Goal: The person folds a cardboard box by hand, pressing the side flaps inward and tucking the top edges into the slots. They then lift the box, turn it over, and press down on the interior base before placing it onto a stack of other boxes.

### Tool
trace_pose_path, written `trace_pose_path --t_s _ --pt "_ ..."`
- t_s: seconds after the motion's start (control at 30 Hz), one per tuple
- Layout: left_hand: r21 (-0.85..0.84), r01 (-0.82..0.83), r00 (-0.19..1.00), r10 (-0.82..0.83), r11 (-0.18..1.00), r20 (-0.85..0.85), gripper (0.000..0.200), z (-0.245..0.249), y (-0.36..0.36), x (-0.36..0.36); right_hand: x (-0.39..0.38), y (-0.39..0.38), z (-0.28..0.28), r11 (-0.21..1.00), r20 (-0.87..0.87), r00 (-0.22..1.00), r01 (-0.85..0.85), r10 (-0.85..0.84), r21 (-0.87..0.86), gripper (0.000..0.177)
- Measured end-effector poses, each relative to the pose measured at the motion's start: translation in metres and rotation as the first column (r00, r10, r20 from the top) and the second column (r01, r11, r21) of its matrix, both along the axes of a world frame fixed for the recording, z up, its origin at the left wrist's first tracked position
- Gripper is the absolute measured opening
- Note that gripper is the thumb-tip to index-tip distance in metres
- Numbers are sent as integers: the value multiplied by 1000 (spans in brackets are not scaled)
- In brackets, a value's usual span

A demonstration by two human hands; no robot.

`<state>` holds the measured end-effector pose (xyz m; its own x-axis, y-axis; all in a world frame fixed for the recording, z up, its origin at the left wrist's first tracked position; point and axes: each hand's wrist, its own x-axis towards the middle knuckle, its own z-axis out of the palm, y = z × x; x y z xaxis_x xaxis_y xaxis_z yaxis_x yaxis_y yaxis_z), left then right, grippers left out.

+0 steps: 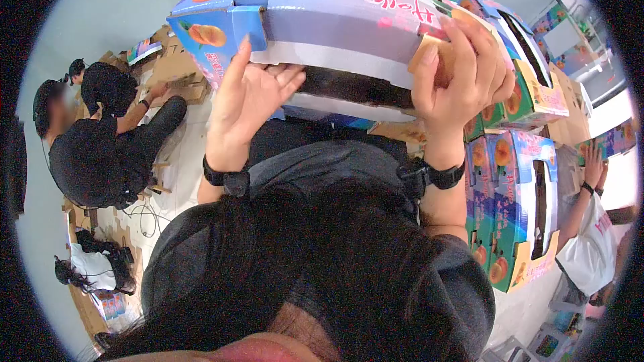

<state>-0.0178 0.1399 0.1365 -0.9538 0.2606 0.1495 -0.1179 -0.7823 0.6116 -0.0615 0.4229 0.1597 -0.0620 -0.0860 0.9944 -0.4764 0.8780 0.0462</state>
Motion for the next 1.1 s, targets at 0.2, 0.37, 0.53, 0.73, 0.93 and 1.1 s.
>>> trace_pose_path --t_s 0.2,0.37,0.53,0.73,0.93,1.1 --pt "-489 -9 969 -114 872 -221 68 -10 -2 27 -14 -3 -1 1000 1 1000 -12 12 -10 24" --pt "-765 -350 859 -139 540 -492 55 -11 -10 41 -21 -7 6 1000 29 1000 9 -9 11 23" --pt "-227 -971 237 -346 -72 -908 62 -40 -8 17 -50 -2 7 1000 44 999 24 -25 20 23" --pt "-145 -947 241 -333 -287 -912 83 -59 -4 -10 -50 -13 11 999 89 995 46 -45 -6 26" --pt "-82 -954 162 -266 -290 -950 57 -50 -1 -44 -60 -20 6 989 12 991 -129 130 -73 35" --pt "-223 -925 315 -288 -309 -904 41 -37 -6 -72 -31 -30 -22 902 411 814 -428 411 -54 34"
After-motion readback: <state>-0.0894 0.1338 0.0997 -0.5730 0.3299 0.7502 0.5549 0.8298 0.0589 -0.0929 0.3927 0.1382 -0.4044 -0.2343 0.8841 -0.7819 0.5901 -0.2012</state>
